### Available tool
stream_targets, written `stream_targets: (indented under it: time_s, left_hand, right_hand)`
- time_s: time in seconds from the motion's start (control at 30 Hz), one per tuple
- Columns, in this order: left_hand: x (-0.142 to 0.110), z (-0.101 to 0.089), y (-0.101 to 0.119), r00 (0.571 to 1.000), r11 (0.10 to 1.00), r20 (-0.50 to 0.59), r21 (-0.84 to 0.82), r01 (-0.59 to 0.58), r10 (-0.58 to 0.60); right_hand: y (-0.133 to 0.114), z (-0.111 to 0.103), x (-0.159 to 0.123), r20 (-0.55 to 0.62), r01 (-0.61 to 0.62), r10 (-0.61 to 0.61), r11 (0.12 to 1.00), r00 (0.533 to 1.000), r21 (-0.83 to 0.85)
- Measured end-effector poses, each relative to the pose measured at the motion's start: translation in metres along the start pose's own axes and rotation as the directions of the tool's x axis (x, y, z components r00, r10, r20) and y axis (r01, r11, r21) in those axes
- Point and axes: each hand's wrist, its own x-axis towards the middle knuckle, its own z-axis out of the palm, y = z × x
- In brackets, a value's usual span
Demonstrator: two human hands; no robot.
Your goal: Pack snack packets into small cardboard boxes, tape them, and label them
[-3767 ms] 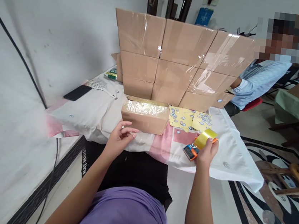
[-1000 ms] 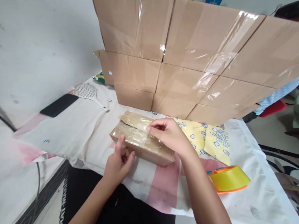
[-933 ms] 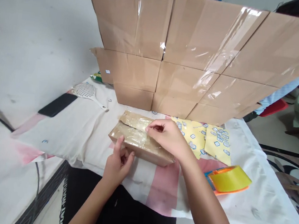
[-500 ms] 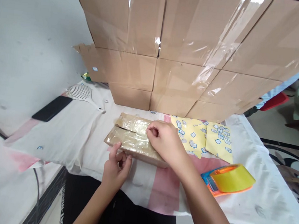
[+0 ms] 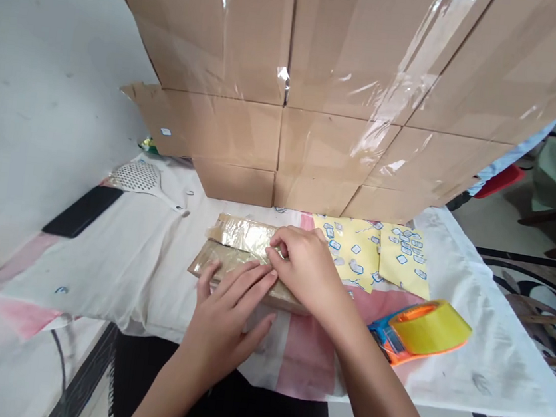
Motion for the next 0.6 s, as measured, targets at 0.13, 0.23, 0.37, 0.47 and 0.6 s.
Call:
stream_targets:
  time_s: [0.13, 0.23, 0.37, 0.47, 0.6]
  left_hand:
    - [-0.001, 0.020, 0.000, 0.998, 0.999, -0.042, -0.015, 0.044, -0.044]
    - [-0.008, 0.022, -0.003, 0.997, 0.999, -0.061, -0.008, 0.041, -0.042]
    - [-0.013, 0.013, -0.010, 0.997, 0.998, -0.063, 0.050, -0.032, 0.035]
    - [-0.008, 0.009, -0.016, 0.994, 0.994, -0.028, 0.024, -0.105, 0.106]
    - [-0.002, 0.012, -0.019, 0.995, 0.995, -0.042, -0.009, -0.095, 0.095]
  right_hand:
    - [-0.006, 0.004, 0.007, 0.021, -0.073, 0.074, 0.996, 0.997, -0.052]
    - [0.010, -0.002, 0.021, -0.149, -0.194, 0.154, 0.932, 0.977, -0.306]
    - [0.086, -0.056, 0.018, -0.368, -0.504, 0.366, 0.753, 0.855, -0.423]
    - [0.160, -0.122, -0.018, -0.322, -0.611, 0.521, 0.630, 0.790, -0.480]
    - [0.236, -0.182, -0.068, -0.096, -0.567, 0.616, 0.639, 0.782, -0.521]
